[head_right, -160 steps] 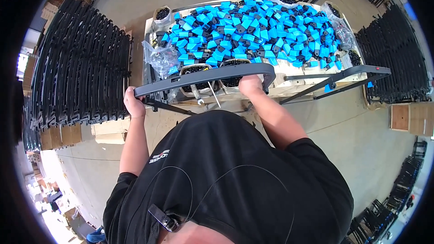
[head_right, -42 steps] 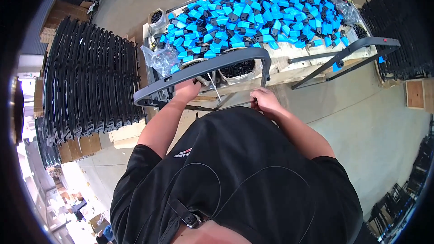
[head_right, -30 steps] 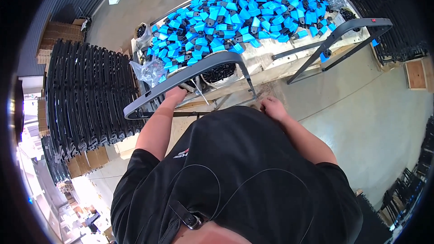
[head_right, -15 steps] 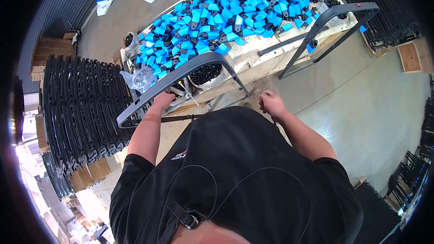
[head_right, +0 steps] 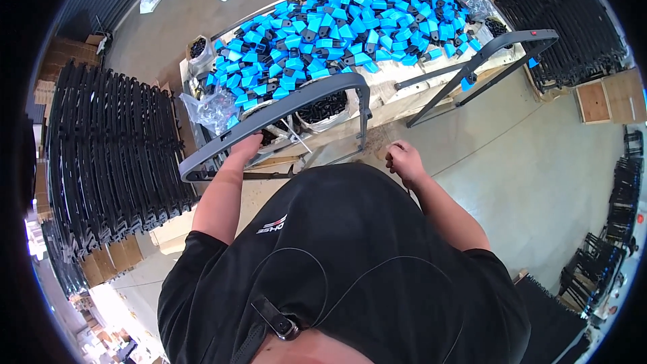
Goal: Assembling black metal frames by attaching blue plastic components and securing them with bolts and nuts.
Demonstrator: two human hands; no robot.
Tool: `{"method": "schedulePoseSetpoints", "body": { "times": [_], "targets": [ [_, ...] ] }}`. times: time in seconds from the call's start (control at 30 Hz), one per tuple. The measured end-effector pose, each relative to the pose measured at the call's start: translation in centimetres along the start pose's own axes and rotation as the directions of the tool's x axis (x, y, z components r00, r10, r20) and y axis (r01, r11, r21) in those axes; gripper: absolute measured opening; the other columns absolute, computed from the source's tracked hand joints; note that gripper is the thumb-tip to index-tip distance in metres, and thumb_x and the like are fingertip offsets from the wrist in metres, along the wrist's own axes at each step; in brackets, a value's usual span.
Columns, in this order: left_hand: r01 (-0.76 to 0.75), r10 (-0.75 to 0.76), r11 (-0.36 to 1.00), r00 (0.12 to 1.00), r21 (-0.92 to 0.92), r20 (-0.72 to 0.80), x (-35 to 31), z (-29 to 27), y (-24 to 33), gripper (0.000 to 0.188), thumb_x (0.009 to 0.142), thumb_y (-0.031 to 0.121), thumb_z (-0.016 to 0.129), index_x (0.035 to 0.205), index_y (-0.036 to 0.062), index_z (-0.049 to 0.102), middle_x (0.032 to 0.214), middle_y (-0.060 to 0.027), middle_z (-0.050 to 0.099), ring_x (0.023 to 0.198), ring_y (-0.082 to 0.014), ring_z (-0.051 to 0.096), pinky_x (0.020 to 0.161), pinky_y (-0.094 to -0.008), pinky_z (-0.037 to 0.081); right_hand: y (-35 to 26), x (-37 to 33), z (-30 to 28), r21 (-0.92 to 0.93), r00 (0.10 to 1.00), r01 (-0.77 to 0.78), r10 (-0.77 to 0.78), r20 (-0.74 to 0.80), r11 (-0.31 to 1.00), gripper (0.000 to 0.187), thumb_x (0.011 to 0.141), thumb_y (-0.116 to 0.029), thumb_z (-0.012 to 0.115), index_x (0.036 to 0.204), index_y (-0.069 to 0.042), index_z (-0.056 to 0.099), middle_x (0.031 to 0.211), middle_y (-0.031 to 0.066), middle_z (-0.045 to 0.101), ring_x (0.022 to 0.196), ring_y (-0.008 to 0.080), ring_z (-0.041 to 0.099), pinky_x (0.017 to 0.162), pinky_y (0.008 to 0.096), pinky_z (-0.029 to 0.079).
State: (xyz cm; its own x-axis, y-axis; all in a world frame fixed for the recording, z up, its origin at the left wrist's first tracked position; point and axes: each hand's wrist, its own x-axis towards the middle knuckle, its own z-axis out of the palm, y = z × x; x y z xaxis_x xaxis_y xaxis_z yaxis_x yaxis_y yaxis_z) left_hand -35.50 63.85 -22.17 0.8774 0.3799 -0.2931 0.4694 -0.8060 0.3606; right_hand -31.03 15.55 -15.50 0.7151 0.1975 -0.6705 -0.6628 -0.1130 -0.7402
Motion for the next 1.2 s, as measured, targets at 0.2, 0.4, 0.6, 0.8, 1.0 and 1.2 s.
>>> {"method": "schedulePoseSetpoints", "body": {
  "times": [0.2, 0.4, 0.6, 0.8, 1.0, 1.2],
  "targets": [
    [-0.042, 0.052, 0.975, 0.998, -0.218, 0.042, -3.7, -6.9, 6.0, 0.024, 0.09, 0.025, 0.065, 0.095, 0.0031, 0.071, 0.089, -0.018, 0.072, 0.084, -0.0336, 0.071, 0.079, -0.0468, 0.055, -2.8, -0.8, 3.5, 0.139, 0.993, -0.091, 0.079, 0.09, 0.986, 0.013, 0.095, -0.019, 0.058, 0.099, -0.007, 0.06, 0.082, 0.0043, 0.06, 0.07, 0.0168, 0.059, 0.062, 0.0318, 0.048],
    [-0.253, 0.394, 0.687, 0.918, -0.681, 0.057, -10.2, -7.0, 16.4, 0.023, 0.087, 0.018, 0.075, 0.101, -0.0002, 0.07, 0.091, -0.0082, 0.07, 0.081, -0.0162, 0.066, 0.077, -0.031, 0.053, -5.4, 1.5, 9.5, 0.295, 0.809, -0.4, 0.183, 0.558, 0.868, 0.027, 0.102, -0.034, 0.051, 0.099, -0.01, 0.062, 0.089, 0.0049, 0.063, 0.08, 0.0209, 0.062, 0.071, 0.0362, 0.05],
    [-0.364, 0.546, 0.666, 0.832, -0.651, 0.094, -13.3, -11.3, 19.0, 0.027, 0.091, 0.012, 0.074, 0.112, -0.0028, 0.067, 0.102, -0.0082, 0.069, 0.092, -0.0122, 0.066, 0.084, -0.0293, 0.054, -5.5, 1.6, 9.4, 0.322, 0.763, -0.379, 0.097, 0.638, 0.868, 0.028, 0.106, -0.034, 0.045, 0.097, -0.011, 0.057, 0.082, 0.0029, 0.057, 0.071, 0.0188, 0.053, 0.063, 0.0324, 0.043],
    [-0.176, 0.61, 0.495, 0.767, -0.851, 0.196, -14.2, -19.3, 17.0, 0.022, 0.092, 0.01, 0.073, 0.111, -0.0007, 0.067, 0.103, -0.007, 0.069, 0.094, -0.0135, 0.067, 0.083, -0.0299, 0.055, -3.7, 1.1, 5.0, 0.369, 0.882, -0.344, 0.162, 0.443, 0.863, 0.03, 0.106, -0.039, 0.048, 0.091, -0.013, 0.052, 0.075, -0.0005, 0.048, 0.065, 0.0155, 0.044, 0.057, 0.0293, 0.035],
    [-0.259, 0.528, 0.584, 0.841, -0.769, 0.118, -4.6, -23.8, 21.6, 0.016, 0.095, 0.011, 0.07, 0.107, 0.0006, 0.066, 0.095, 0.0006, 0.065, 0.084, -0.0074, 0.058, 0.076, -0.0252, 0.049, -2.7, 2.9, 0.3, 0.347, 0.938, -0.264, 0.156, 0.311, 0.9, 0.024, 0.101, -0.036, 0.055, 0.091, -0.014, 0.053, 0.077, 0.0005, 0.052, 0.068, 0.0174, 0.049, 0.061, 0.032, 0.038],
    [-0.28, 0.331, 0.919, 0.93, -0.277, 0.158, 9.7, -16.8, 27.9, 0.06, 0.087, 0.038, 0.075, 0.131, -0.0008, 0.061, 0.116, -0.0196, 0.07, 0.097, -0.0291, 0.071, 0.085, -0.0372, 0.056, -3.5, 7.0, -3.8, 0.261, 0.947, -0.26, 0.192, 0.257, 0.93, 0.02, 0.1, -0.029, 0.057, 0.089, -0.013, 0.058, 0.074, 0.0006, 0.057, 0.061, 0.0155, 0.052, 0.057, 0.0317, 0.042]
  ]
}}
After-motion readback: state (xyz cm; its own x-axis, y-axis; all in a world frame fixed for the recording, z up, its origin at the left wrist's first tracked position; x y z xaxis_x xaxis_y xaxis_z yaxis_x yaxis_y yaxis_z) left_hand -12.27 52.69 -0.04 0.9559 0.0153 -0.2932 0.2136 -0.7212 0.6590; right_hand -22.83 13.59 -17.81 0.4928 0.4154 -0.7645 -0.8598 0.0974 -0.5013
